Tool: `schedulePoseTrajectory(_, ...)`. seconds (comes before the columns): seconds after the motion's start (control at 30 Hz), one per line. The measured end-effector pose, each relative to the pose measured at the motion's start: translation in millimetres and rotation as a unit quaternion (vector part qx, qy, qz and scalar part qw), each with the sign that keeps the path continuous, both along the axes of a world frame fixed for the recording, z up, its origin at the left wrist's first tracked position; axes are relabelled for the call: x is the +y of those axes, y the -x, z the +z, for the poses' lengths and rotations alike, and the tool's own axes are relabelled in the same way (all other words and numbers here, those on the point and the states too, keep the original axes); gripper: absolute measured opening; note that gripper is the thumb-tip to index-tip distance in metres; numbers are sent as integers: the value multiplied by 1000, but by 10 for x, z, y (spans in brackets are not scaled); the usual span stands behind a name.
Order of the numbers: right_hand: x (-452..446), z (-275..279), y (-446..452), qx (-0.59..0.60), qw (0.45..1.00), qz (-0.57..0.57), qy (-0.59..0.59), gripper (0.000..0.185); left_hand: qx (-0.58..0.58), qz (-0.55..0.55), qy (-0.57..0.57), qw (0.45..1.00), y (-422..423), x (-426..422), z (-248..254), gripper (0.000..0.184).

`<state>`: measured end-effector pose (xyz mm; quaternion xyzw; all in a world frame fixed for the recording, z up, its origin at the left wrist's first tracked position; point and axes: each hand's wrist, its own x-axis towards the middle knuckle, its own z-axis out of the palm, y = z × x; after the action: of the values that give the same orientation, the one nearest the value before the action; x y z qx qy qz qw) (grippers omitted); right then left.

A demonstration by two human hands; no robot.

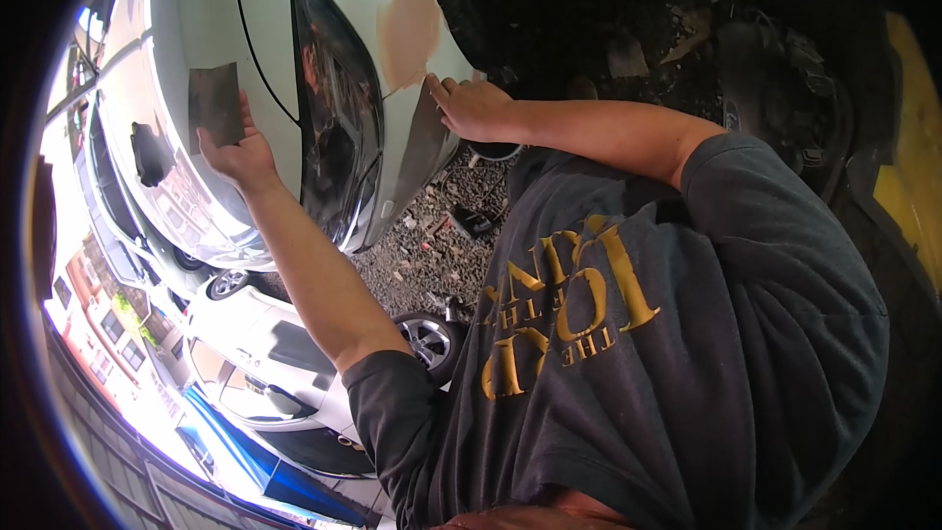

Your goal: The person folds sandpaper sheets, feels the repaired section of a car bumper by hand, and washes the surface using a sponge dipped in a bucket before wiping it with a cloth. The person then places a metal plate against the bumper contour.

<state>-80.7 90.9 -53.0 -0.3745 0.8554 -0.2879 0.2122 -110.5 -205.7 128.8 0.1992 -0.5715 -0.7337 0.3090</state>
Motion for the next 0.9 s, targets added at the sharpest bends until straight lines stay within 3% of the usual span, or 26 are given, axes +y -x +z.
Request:
schedulePoseTrajectory(0.37, -22, -14, 22, 8, 1000, 8, -6, 74, 10, -30, -33, 999, -27, -110, -37, 53)
schedulePoseTrajectory(0.5, 119, -190, -64, -9, 1000, 4, 4, 59, 2, -14, 27, 1000, -23, 37, 39, 54)
schedulePoseTrajectory(0.57, 296, -448, -70, -6, 1000, -8, -3, 50, 11, -32, 6, 999, -46, -94, -19, 55)
schedulePoseTrajectory(0.63, 643, -569, 78, -81, 993, 23, -85, 36, 21, -60, -9, 998, -58, -216, -96, 55)
schedulePoseTrajectory(0.7, 1097, -834, 110, -118, 985, -80, -96, 29, 30, -93, -16, 995, -96, -274, -124, 56)
schedulePoseTrajectory(0.77, 1656, -1367, 138, -134, 968, -102, -188, 25, 38, -100, -34, 994, -114, -297, -140, 57)
schedulePoseTrajectory(0.83, 2235, -1479, 89, -189, 941, -147, -238, 26, 42, -97, -45, 993, -113, -315, -120, 58)
schedulePoseTrajectory(0.9, 2648, -1603, -85, -206, 929, -220, -216, 28, 39, -83, -49, 995, -115, -274, -102, 58)
